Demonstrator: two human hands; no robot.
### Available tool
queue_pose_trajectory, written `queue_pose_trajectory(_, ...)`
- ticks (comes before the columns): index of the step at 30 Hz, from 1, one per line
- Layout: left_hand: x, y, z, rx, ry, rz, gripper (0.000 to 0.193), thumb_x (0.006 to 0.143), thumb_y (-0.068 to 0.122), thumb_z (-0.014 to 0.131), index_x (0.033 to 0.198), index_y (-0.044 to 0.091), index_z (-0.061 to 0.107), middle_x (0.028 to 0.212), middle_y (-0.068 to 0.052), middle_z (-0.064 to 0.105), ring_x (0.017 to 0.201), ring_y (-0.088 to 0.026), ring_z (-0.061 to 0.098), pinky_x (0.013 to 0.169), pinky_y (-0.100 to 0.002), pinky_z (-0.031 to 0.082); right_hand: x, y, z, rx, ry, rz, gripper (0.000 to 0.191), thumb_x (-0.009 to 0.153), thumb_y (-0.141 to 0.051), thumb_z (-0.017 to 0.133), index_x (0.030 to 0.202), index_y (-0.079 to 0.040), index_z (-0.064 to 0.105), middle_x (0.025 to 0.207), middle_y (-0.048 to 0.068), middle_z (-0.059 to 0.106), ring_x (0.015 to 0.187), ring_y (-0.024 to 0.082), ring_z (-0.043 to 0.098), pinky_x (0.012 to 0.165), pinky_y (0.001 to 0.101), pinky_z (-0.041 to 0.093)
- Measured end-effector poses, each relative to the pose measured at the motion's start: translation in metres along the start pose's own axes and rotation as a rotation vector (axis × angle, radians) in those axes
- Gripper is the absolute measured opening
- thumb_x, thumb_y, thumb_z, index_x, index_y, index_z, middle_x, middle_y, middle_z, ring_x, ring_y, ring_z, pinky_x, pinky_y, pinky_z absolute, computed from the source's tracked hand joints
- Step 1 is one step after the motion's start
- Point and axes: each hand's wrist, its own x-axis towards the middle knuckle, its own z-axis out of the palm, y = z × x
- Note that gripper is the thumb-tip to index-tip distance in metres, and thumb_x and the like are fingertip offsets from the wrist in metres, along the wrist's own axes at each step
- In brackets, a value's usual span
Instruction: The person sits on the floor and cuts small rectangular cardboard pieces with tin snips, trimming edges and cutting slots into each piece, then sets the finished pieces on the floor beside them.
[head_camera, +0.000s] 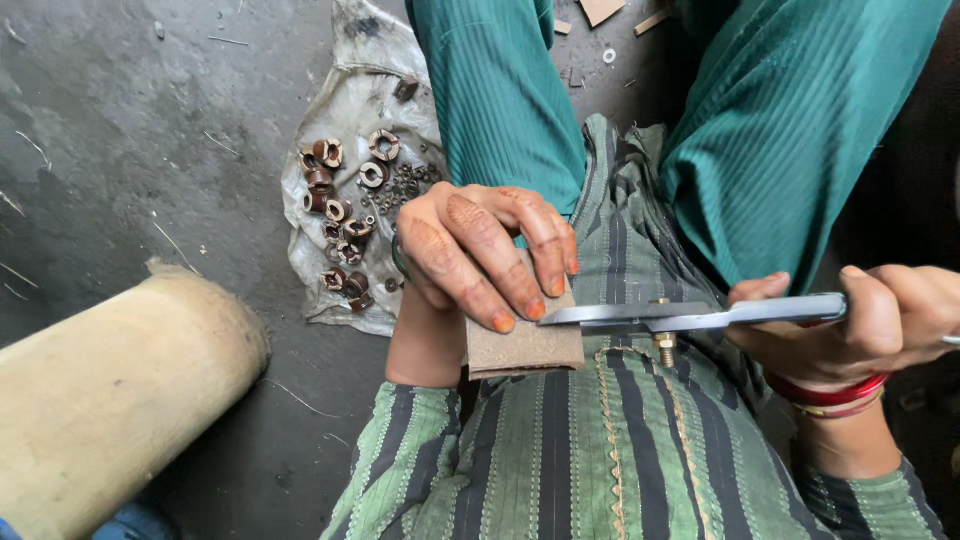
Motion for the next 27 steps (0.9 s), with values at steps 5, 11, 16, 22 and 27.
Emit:
queue_pose_trajectory(5,0.006,0.014,0.017,0.157,0.041,0.034,0.009,0.089,0.005,0.079,0.083,-0.001,0.076,0.09,-0.014,0.072,0.083,-0.033,0.069,0.073,-0.048,0.06,0.013,-0.013,-0.009,0.066,-0.129,0.016,0.055,0.086,-0.026,0.073,0.127,-0.004,0.044,0.113,0.018,0.046,0.103,0.035,0.047,0.089,0.048,0.037)
queue_pose_trajectory(11,0.026,0.019,0.008,0.136,-0.28,0.045,0.007,0.093,0.003,0.078,0.091,-0.004,0.076,0.091,-0.015,0.073,0.085,-0.031,0.07,0.073,-0.044,0.059,0.036,-0.034,-0.011,0.109,-0.242,0.092,0.065,0.088,-0.035,0.073,0.138,-0.005,0.042,0.119,0.019,0.049,0.109,0.036,0.048,0.098,0.0509,0.036)
queue_pose_trajectory(16,0.047,0.025,-0.003,0.122,-0.518,0.013,0.012,0.094,0.005,0.068,0.092,-0.004,0.075,0.092,-0.014,0.072,0.081,-0.03,0.07,0.07,-0.04,0.057,0.036,-0.046,-0.011,0.213,-0.349,0.149,0.077,0.087,-0.028,0.077,0.146,-0.005,0.035,0.122,0.022,0.047,0.114,0.036,0.047,0.102,0.0503,0.036)
queue_pose_trajectory(22,0.059,0.033,-0.009,0.109,-0.58,0.005,0.008,0.097,0.001,0.069,0.095,-0.003,0.075,0.095,-0.015,0.072,0.081,-0.028,0.068,0.069,-0.036,0.056,0.041,-0.058,-0.005,0.283,-0.351,0.139,0.082,0.074,-0.036,0.085,0.134,-0.002,0.041,0.113,0.019,0.05,0.105,0.038,0.052,0.098,0.0528,0.038)
queue_pose_trajectory(27,0.062,0.034,-0.016,0.168,-0.565,-0.032,0.01,0.098,0.003,0.069,0.095,-0.004,0.074,0.094,-0.018,0.072,0.08,-0.03,0.07,0.072,-0.039,0.06,0.04,-0.047,-0.012,0.295,-0.305,0.119,0.076,0.069,-0.053,0.086,0.112,-0.003,0.05,0.093,0.015,0.048,0.088,0.034,0.049,0.086,0.0504,0.033)
